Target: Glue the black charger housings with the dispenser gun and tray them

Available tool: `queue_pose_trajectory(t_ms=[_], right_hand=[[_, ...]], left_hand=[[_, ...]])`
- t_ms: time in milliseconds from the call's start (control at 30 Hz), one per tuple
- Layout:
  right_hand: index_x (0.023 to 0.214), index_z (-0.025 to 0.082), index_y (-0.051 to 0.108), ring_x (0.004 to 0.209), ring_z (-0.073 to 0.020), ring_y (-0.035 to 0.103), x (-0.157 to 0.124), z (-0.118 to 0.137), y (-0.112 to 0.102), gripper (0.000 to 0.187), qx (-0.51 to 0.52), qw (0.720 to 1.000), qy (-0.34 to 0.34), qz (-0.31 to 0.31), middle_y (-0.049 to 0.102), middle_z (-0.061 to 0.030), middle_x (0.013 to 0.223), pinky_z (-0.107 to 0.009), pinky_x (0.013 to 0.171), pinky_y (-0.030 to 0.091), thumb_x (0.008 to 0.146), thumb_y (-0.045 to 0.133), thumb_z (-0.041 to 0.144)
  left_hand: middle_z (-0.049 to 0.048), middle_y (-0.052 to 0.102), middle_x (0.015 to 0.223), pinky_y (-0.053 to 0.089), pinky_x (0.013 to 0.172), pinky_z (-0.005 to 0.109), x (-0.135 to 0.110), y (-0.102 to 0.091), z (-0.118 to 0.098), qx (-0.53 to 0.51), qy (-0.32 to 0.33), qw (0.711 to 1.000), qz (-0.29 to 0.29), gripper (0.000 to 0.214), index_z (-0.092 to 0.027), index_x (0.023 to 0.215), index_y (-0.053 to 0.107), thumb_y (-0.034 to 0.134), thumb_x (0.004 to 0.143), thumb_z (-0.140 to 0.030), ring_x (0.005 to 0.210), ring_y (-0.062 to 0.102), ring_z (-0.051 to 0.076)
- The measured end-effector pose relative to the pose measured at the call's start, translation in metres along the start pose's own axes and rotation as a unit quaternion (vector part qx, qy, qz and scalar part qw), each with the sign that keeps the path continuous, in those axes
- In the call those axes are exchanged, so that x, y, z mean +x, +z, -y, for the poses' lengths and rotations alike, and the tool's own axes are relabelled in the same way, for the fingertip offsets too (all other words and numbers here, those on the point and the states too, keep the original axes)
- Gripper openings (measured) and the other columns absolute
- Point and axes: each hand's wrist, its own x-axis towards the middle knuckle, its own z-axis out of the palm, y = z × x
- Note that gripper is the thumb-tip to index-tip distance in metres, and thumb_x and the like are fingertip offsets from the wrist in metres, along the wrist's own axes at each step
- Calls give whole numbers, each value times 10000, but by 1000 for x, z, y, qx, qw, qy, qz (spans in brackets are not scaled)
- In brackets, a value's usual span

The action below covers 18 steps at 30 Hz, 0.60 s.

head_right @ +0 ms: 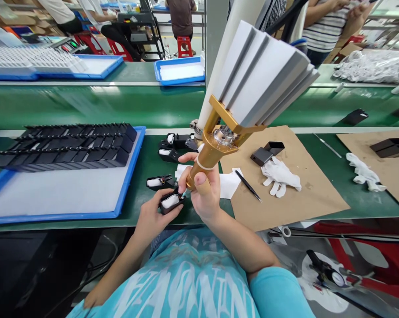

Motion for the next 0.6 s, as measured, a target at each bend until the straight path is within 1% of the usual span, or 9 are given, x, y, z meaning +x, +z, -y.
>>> queue_pose_trajectory(t_ms=[100, 200, 267, 367, 500, 600], right_hand=[[1046, 296, 444, 436, -53, 498, 0, -1, 0, 408, 4, 1000, 1, -1, 578, 1, 1018, -252, 402, 373, 812, 576, 603], [1041, 295, 449, 445, -53, 503, -1, -1, 1, 390, 14, 1000, -2, 4, 572, -3, 1036, -250, 406, 363, 818, 574, 590], [1040, 297, 449, 451, -57, 508, -2, -2, 2, 381, 16, 1000, -2, 6, 573, -7, 1051, -247, 406, 352, 824, 562, 590], [1068, 306, 438, 451, -61, 500, -2, -4, 5, 407, 8, 1000, 3, 5, 576, -14, 1064, -252, 405, 350, 822, 537, 616], [1092, 309, 433, 459, -65, 515, -3, -7, 9, 406, 21, 1000, 0, 10, 567, -16, 1073, -258, 411, 362, 828, 536, 601], [1096, 309, 432, 462, -68, 521, -4, -6, 12, 409, 41, 999, 9, 17, 564, -19, 1080, -261, 412, 370, 825, 554, 590]], left_hand=[[19, 738, 973, 546, 767, 286, 0, 1, 1, -5, -4, 1000, 10, 336, -220, 1099, 580, 669, 809, -367, 824, 708, 190], [21, 730, 986, 545, 746, 285, -1, 2, 2, -12, -15, 999, 31, 327, -222, 1134, 561, 622, 828, -322, 825, 707, 190], [18, 726, 981, 540, 704, 279, -1, 3, 2, -13, -30, 998, 46, 340, -224, 1166, 544, 587, 834, -284, 775, 701, 181], [18, 721, 981, 532, 663, 276, 0, 6, 2, -23, -48, 997, 59, 368, -224, 1201, 526, 578, 842, -284, 703, 683, 167], [33, 719, 1028, 540, 736, 281, 2, 11, 0, -60, -28, 996, 54, 373, -222, 1205, 535, 607, 843, -278, 826, 698, 184], [40, 721, 1032, 545, 745, 279, 3, 16, -2, -87, -5, 995, 41, 377, -214, 1193, 546, 629, 829, -263, 865, 702, 191]])
